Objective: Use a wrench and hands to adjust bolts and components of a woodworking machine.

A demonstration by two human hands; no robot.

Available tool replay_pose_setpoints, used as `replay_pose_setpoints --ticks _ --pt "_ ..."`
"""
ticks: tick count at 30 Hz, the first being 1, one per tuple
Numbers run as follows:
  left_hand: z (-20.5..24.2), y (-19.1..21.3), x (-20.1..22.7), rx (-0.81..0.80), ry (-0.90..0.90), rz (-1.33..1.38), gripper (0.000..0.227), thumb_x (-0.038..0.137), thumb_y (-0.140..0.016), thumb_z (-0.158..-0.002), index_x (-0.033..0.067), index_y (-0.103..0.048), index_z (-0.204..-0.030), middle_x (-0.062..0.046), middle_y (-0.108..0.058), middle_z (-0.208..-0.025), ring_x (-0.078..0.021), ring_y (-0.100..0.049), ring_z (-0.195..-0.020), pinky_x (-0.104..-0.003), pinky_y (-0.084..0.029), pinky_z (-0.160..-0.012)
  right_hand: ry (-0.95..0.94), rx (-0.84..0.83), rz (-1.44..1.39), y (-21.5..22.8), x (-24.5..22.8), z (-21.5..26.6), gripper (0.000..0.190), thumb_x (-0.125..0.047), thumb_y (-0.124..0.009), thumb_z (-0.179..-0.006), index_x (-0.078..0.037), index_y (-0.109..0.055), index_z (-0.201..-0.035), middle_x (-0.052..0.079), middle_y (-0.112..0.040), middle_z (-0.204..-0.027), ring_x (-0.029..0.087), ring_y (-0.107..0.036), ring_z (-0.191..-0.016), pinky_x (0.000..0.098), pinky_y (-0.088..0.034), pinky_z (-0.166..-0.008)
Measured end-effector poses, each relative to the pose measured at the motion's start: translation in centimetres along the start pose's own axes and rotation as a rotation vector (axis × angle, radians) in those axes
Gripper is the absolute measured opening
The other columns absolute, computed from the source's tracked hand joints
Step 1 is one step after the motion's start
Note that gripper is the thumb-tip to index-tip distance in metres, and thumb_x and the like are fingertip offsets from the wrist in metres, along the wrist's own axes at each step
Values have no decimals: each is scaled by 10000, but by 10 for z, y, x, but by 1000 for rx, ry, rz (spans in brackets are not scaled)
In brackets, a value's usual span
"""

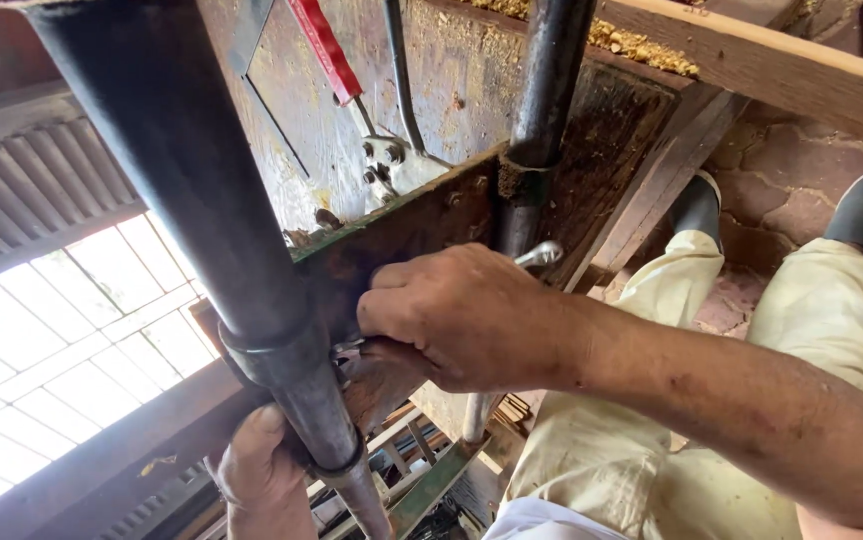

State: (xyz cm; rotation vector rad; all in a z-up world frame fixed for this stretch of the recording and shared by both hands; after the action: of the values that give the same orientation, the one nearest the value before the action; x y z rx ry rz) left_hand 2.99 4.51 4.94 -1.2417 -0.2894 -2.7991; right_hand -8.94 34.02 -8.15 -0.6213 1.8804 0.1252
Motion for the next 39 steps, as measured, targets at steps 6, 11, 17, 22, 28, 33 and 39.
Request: replay_pose_setpoints --ticks 6,11,17,22,28,33,39 --pt "5 -13 0 52 3 -8 538 250 -703 -925 -133 -621 -1294 -268 -725 -1151 -346 -745 -979 -471 -631 -845 83 -76 77 -4 1 -5 191 -200 -737 -943 -91 -638 -820 21 -611 -710 173 -659 -660 406 -512 -518" --pt "6 -25 5 150 -53 -92 560 252 -713 -914 -102 -609 -1335 -234 -714 -1172 -332 -728 -1024 -473 -619 -875 -192 173 -327 -66 -5 34 80 -100 -711 -939 -51 -661 -900 55 -673 -763 156 -670 -675 342 -557 -569" --pt "7 -43 5 59 46 -69 548 322 -697 -900 -142 -658 -1189 -263 -745 -1115 -366 -753 -996 -472 -637 -865 -578 475 -1165 -119 -3 71 38 -27 -635 -969 -6 -660 -988 65 -709 -817 107 -684 -687 272 -587 -589" --pt "13 -14 3 44 -100 -29 446 210 -716 -965 -156 -642 -1207 -264 -730 -1138 -356 -743 -984 -455 -634 -855 -390 387 -606 -70 20 68 85 -44 -617 -967 -20 -698 -970 65 -691 -765 123 -624 -547 273 -504 -420" --pt "7 -22 14 54 -227 -7 377 131 -688 -987 -177 -627 -1197 -268 -721 -1103 -333 -745 -965 -461 -644 -881 -13 190 -121 -18 10 24 121 -153 -740 -928 -52 -674 -942 69 -687 -818 168 -671 -657 322 -571 -560" --pt "30 16 4 2 -217 21 355 127 -654 -1054 -210 -630 -1165 -301 -716 -1138 -371 -742 -992 -473 -629 -878 -254 58 -356 -42 7 32 113 -122 -709 -910 -36 -642 -941 87 -717 -836 189 -712 -674 321 -593 -592" --pt "8 -48 10 -6 57 85 568 252 -650 -894 -159 -608 -1284 -323 -697 -1221 -408 -717 -1037 -540 -610 -850 -660 307 -1255 -114 -5 62 124 -99 -691 -953 16 -668 -994 121 -746 -875 152 -726 -765 278 -619 -662"
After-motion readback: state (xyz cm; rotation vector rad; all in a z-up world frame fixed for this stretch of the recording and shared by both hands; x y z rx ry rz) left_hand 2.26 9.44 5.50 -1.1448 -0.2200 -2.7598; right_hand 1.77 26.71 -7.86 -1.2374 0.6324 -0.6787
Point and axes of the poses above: each hand's wrist, its own z-axis away from the middle knuckle, its own y-axis out of the back of the hand, x = y × z, the point moved 5 cm from there along -z, towards the middle knuckle
